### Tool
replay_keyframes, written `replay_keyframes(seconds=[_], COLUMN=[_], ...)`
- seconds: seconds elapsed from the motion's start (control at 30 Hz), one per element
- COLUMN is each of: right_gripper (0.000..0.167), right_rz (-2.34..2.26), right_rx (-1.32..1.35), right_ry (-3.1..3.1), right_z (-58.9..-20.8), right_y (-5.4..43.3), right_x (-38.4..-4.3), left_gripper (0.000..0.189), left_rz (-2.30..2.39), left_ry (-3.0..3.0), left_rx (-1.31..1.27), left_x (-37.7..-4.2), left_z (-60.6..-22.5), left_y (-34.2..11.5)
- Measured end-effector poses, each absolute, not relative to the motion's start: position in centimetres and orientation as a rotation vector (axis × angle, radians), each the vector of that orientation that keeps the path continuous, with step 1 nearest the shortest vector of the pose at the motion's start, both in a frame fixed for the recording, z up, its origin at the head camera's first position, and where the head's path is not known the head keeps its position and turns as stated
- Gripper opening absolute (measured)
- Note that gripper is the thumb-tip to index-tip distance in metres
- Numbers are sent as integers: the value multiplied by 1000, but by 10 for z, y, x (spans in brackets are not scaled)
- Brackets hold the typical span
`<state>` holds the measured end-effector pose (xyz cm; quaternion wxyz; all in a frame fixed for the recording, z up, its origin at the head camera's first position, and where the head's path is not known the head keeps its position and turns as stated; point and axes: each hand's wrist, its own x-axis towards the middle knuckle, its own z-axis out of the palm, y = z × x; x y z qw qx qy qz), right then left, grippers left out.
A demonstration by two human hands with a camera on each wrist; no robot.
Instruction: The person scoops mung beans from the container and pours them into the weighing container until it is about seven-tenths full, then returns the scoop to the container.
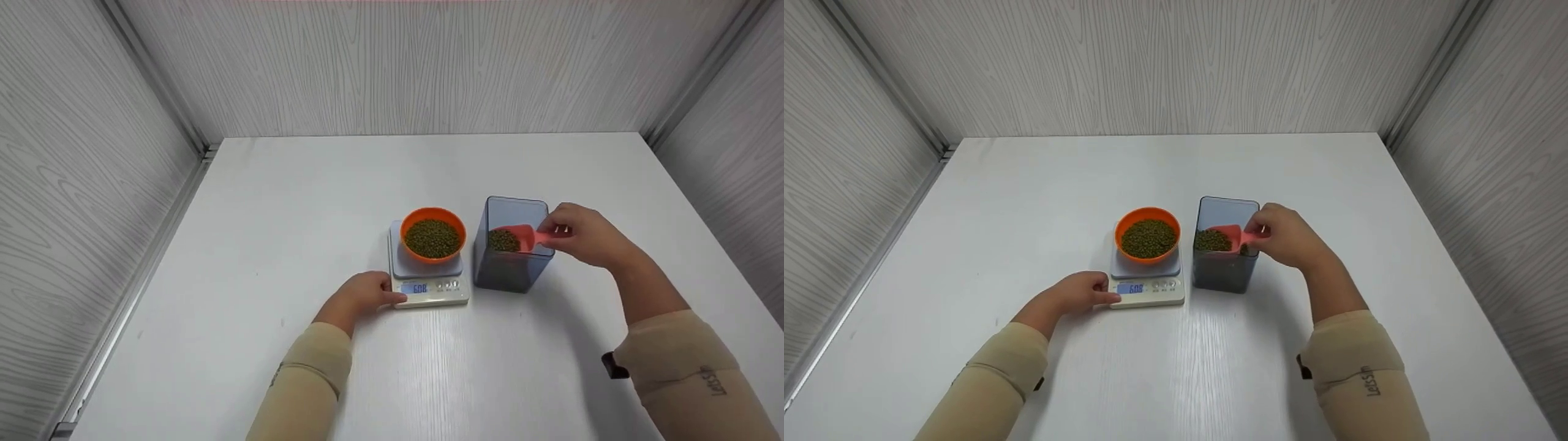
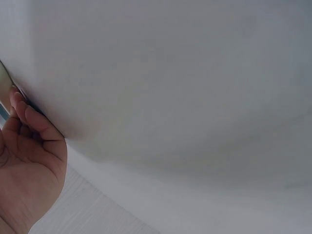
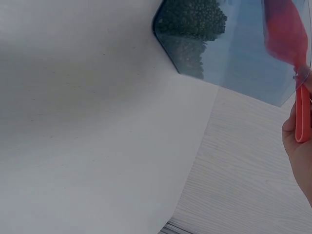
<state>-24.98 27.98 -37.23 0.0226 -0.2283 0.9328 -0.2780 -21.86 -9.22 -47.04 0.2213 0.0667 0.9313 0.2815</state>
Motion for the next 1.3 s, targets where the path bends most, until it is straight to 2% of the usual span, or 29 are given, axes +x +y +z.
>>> replay_keyframes(seconds=[0.8,1.3], right_gripper=[12,19], right_rz=[-1029,-1178], right_rx=[-697,-541], right_ry=[2961,2908], right_z=[-389,-393], right_y=[294,299], right_x=[-235,-228], left_gripper=[36,37], left_rz=[765,786], left_ry=[2581,2582], left_rx=[192,182], left_x=[-219,-219], left_z=[-477,-477], left_y=[-93,-93])
